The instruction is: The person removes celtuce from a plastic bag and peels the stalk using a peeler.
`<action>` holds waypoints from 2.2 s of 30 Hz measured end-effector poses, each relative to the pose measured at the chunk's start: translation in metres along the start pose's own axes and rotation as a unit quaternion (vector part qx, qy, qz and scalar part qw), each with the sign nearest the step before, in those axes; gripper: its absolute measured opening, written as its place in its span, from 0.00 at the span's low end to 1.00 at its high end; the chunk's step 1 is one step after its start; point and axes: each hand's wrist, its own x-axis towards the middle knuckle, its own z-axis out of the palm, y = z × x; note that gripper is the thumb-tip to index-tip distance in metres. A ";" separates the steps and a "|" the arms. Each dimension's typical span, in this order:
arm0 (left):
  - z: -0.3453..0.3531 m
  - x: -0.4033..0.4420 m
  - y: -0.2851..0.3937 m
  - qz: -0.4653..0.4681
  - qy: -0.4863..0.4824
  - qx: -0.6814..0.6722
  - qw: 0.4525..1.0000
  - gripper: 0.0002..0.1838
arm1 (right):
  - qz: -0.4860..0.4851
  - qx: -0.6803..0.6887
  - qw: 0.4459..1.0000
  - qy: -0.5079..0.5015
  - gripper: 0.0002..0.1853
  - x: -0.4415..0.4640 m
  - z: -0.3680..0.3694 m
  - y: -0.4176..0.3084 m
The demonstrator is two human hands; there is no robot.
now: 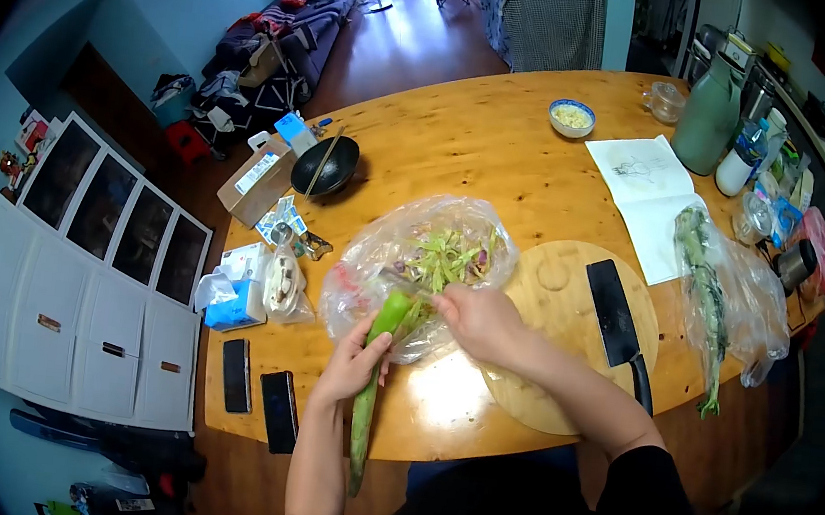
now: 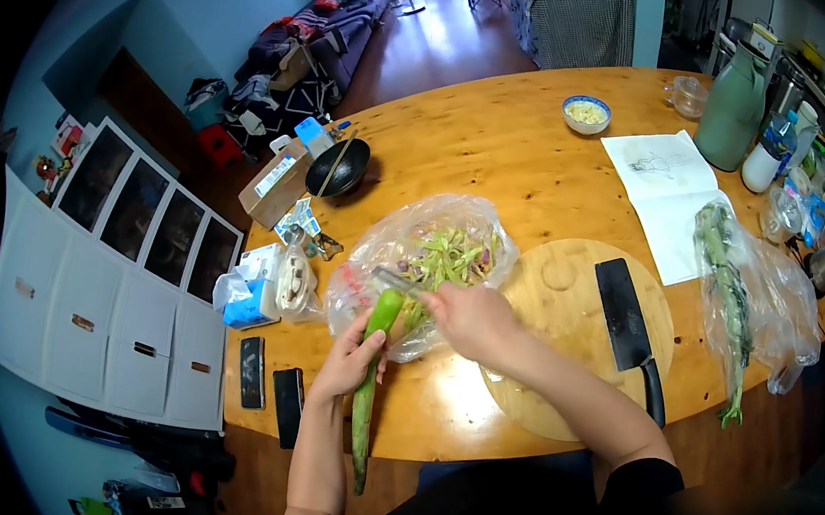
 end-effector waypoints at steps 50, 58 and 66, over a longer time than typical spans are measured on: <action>-0.009 -0.028 0.092 0.084 0.109 -0.278 0.951 0.15 | 0.086 0.758 0.601 -0.237 0.21 0.059 0.026 -0.038; -0.005 -0.087 0.178 0.386 0.159 -0.183 0.890 0.14 | 0.070 0.488 0.860 -0.133 0.18 0.061 0.008 -0.032; 0.012 -0.099 0.208 0.642 0.078 -0.163 0.745 0.26 | 0.102 0.507 0.843 -0.147 0.20 -0.039 0.000 -0.048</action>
